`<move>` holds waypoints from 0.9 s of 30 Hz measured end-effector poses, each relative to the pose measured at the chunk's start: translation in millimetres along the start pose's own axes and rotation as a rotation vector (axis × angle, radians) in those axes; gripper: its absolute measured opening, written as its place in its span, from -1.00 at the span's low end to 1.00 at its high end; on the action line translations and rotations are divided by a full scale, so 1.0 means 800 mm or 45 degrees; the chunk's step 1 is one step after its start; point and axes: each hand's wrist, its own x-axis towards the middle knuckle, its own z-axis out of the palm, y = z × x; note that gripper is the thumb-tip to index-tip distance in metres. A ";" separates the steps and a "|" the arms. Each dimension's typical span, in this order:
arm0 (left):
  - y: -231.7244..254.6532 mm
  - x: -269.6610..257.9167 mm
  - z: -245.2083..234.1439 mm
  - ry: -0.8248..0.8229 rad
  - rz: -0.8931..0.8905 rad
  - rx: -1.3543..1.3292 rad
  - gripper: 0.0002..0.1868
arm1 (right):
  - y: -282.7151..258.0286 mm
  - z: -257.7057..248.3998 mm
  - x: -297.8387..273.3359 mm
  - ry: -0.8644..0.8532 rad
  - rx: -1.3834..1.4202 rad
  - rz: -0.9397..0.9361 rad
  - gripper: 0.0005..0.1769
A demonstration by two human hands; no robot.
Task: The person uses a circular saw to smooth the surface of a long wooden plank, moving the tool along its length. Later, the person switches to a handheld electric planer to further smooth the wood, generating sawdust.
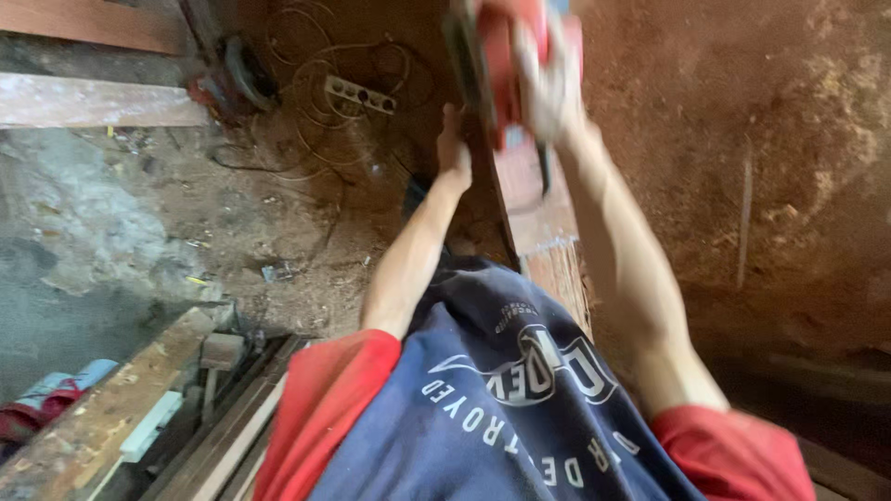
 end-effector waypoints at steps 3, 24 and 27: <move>-0.015 -0.035 -0.019 -0.076 -0.276 -0.120 -0.19 | -0.081 -0.025 -0.212 0.050 0.505 0.299 -0.38; -0.080 -0.157 -0.057 -0.301 -0.331 0.718 -0.31 | -0.060 0.038 0.098 0.389 0.231 0.328 -0.50; -0.005 -0.160 -0.037 -0.009 -0.209 1.141 -0.11 | -0.054 0.047 0.205 0.353 0.171 0.419 -0.49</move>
